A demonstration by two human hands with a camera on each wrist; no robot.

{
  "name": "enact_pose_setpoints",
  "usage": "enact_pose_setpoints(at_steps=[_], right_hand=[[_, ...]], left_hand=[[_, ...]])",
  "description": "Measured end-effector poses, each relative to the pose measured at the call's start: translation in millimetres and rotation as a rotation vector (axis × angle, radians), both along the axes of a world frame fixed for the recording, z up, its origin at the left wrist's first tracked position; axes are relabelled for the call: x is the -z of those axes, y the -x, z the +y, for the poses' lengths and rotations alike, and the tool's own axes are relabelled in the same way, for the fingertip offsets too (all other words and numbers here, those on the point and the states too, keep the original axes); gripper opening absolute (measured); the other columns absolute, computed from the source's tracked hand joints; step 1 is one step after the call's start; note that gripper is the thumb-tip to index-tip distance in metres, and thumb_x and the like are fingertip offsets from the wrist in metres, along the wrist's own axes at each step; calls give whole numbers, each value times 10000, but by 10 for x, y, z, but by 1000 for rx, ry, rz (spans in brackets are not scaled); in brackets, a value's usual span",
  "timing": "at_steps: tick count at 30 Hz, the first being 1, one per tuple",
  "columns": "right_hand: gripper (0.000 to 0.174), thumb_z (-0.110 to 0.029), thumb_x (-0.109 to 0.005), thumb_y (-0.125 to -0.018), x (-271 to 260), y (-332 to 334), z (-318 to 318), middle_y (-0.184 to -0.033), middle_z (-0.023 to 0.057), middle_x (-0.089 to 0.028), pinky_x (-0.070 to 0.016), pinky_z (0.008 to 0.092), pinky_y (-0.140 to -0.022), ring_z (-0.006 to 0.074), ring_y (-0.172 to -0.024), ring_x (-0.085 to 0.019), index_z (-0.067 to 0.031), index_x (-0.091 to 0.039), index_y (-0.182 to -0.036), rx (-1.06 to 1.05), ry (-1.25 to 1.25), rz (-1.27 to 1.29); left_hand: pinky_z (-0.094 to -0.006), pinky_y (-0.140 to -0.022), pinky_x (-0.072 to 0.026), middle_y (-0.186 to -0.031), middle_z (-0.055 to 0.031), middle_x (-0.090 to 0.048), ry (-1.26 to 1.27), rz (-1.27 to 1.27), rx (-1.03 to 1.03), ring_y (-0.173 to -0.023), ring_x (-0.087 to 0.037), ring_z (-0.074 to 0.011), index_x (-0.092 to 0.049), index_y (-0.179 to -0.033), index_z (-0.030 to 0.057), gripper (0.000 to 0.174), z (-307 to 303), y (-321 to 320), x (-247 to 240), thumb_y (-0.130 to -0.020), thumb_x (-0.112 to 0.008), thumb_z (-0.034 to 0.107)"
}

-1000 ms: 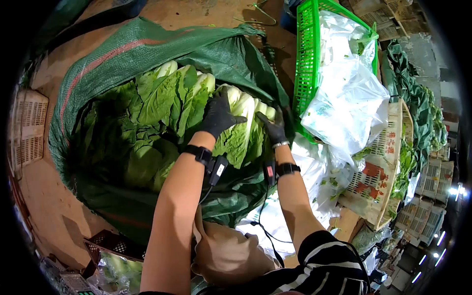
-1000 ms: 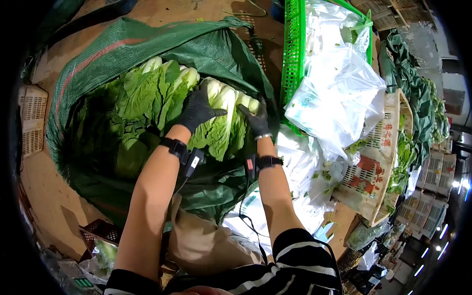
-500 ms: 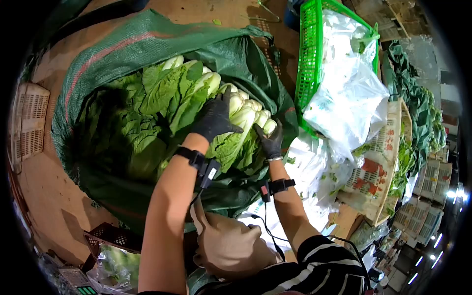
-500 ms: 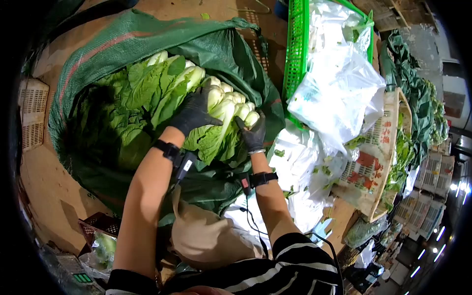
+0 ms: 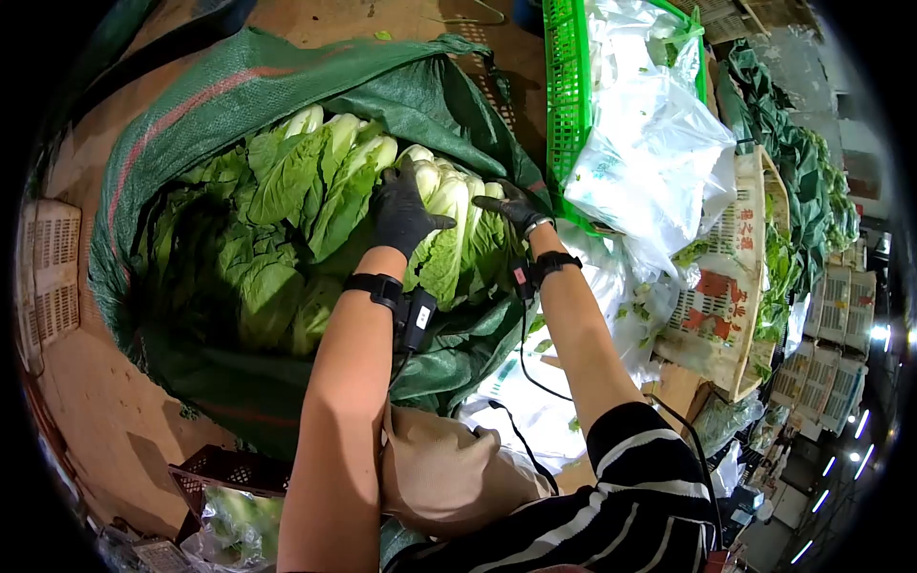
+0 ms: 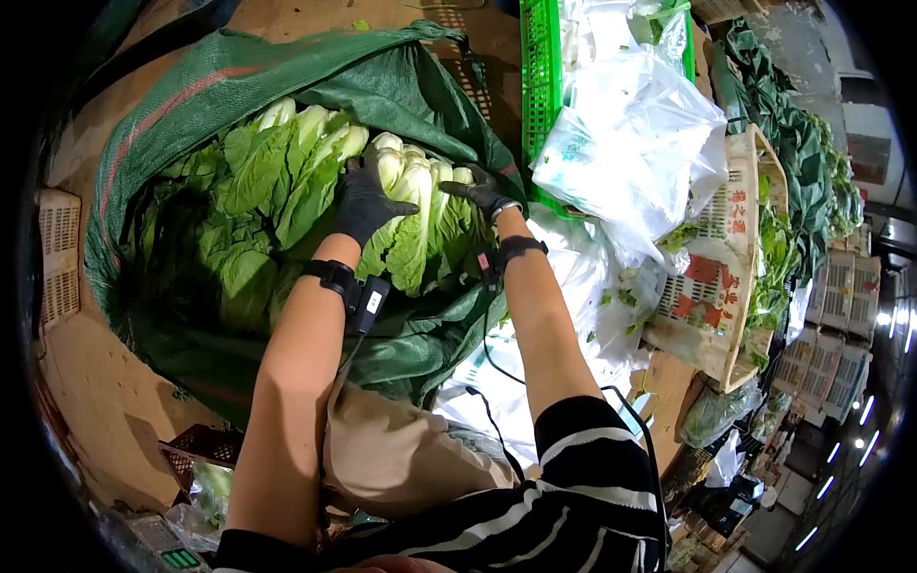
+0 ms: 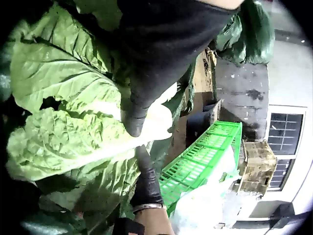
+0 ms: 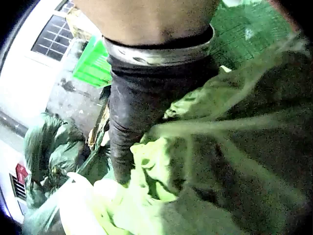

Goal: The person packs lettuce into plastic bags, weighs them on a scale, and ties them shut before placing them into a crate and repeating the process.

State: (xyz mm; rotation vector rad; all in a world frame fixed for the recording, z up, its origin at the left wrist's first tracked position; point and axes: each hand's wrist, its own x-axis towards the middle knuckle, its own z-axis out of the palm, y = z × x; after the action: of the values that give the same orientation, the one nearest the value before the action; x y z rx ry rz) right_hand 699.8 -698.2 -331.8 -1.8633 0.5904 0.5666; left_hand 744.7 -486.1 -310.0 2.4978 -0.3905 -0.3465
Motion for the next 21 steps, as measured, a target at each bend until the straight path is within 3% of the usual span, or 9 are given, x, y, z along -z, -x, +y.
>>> enact_pose_setpoints(at_steps=[3, 6, 8, 10, 12, 14, 16, 19, 21], right_hand=[[815, -482, -683, -599, 711, -47, -310, -1126, 115, -481, -349, 307, -888, 205, -1031, -446, -54, -362, -1214, -153, 190, -19], [796, -489, -671, -610, 349, -57, -212, -1120, 110, -488, -356, 306, -887, 210, -1030, -455, -34, -378, -1193, -301, 185, -43], [748, -428, -700, -612, 317, 109, -88, -1083, 116, -509, -382, 303, -854, 207, -988, -483, -22, -401, -1164, -175, 121, -6], [751, -428, -756, -521, 372, 326, -2, -1082, 150, -490, -398, 322, -831, 222, -994, -484, -17, -479, -1085, -32, 163, -329], [651, -338, -795, -486, 336, 561, 128, -989, 185, -498, -424, 360, -740, 269, -888, -504, -1, -507, -962, -115, 304, -669], [636, -335, -791, -483, 360, 727, 266, -933, 182, -500, -421, 356, -717, 297, -861, -489, -5, -507, -946, -114, 476, -923], [635, -289, -792, -496, 383, 844, 317, -947, 162, -477, -418, 361, -697, 302, -849, -484, -9, -481, -975, -49, 347, -732], [627, -250, -778, -536, 598, 933, 214, -1019, 138, -463, -433, 343, -719, 256, -880, -495, -12, -463, -1023, 10, 207, -635], [583, -173, -751, -589, 402, 872, 304, -1036, 110, -481, -450, 301, -734, 194, -911, -500, -13, -454, -1064, 263, -177, -510]], left_hand=[[-405, -871, -364, -1214, -296, -304, -92, 34, -13, -1053, -416, -382, -124, -1291, 45, 1173, -37, 40, -44, -396, -785, 420], [-400, -854, -378, -1205, -278, -338, -195, 69, 50, -1049, -434, -352, -131, -1292, 60, 1138, 0, 28, -140, -428, -773, 428], [-421, -915, -306, -1159, -292, -362, 42, 197, 150, -1073, -369, -411, -179, -1272, 50, 1102, 97, -43, -22, -425, -765, 443], [-420, -914, -306, -1142, -287, -382, 118, 150, 200, -1064, -374, -412, -193, -1262, 39, 1089, 215, -45, 21, -424, -767, 433], [-419, -913, -306, -1124, -281, -401, 182, 119, 253, -1055, -379, -413, -206, -1252, 28, 1077, 322, 32, -12, -423, -770, 423], [-420, -916, -301, -1136, -277, -394, -57, 96, 386, -1062, -370, -411, -240, -1230, 14, 1045, 340, 94, -117, -422, -772, 411], [-417, -929, -286, -1152, -276, -385, -43, 110, 420, -1095, -347, -403, -241, -1223, -18, 1051, 338, 130, -184, -426, -768, 419], [-387, -946, -272, -1166, -284, -371, -301, -60, 534, -1132, -330, -381, -185, -1232, -67, 1099, 163, 124, -163, -441, -756, 440], [-385, -944, -275, -1161, -286, -374, -275, 21, 512, -1125, -341, -377, -183, -1234, -66, 1097, 103, 119, -119, -444, -755, 438]])
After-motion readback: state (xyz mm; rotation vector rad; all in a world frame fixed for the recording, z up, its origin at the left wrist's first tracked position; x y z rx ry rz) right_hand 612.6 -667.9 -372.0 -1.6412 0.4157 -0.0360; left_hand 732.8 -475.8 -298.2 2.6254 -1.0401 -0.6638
